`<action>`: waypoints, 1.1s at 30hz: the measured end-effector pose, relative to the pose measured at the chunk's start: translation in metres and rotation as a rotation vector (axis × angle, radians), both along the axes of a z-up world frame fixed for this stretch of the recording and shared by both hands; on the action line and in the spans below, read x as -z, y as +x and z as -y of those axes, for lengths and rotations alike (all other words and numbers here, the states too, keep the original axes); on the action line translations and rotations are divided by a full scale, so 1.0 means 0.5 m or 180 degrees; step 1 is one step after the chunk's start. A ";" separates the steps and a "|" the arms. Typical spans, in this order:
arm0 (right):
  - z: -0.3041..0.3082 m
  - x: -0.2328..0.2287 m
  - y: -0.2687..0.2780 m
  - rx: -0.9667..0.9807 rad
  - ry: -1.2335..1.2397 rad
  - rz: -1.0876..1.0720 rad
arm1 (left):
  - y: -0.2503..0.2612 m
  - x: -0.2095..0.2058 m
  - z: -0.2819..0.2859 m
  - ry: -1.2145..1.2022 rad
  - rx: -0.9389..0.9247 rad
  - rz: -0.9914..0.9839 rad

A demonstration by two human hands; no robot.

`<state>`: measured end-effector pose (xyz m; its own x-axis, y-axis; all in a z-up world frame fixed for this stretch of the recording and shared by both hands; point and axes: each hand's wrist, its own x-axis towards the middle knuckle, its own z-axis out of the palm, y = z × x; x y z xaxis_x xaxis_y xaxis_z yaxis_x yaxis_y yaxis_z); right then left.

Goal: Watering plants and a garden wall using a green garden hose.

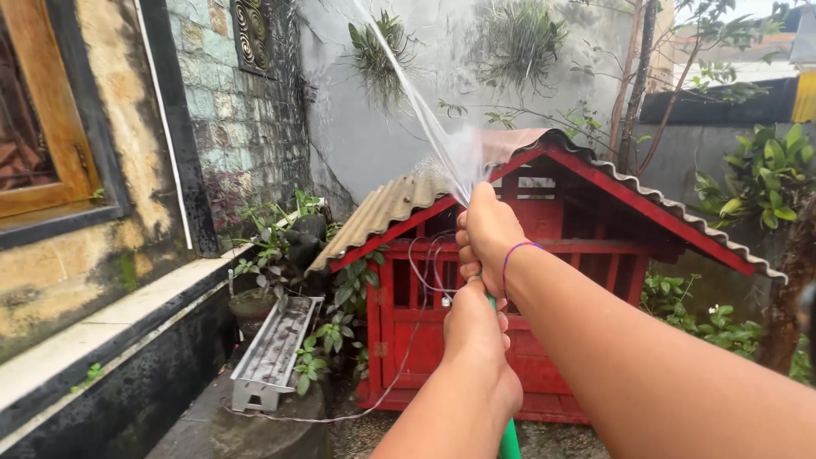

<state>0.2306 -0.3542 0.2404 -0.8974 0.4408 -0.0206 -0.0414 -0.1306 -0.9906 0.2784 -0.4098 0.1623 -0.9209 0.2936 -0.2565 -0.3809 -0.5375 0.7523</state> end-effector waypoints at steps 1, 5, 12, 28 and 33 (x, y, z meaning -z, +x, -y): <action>0.023 0.000 0.003 0.0014 -0.0014 0.0001 | -0.002 0.002 0.020 0.0016 0.0022 -0.0019; 0.089 0.028 -0.003 -0.0015 -0.0114 0.0184 | -0.008 0.028 0.089 -0.0033 0.0063 0.0034; 0.166 0.036 0.015 0.0063 -0.0190 0.0192 | 0.004 0.033 0.167 -0.0111 0.0059 0.0268; 0.179 0.011 0.021 0.0052 0.0011 0.0204 | 0.011 0.017 0.172 -0.0099 0.0036 0.0176; 0.163 0.031 0.010 -0.0093 0.0036 0.0299 | 0.006 0.023 0.164 -0.0080 0.0005 0.0193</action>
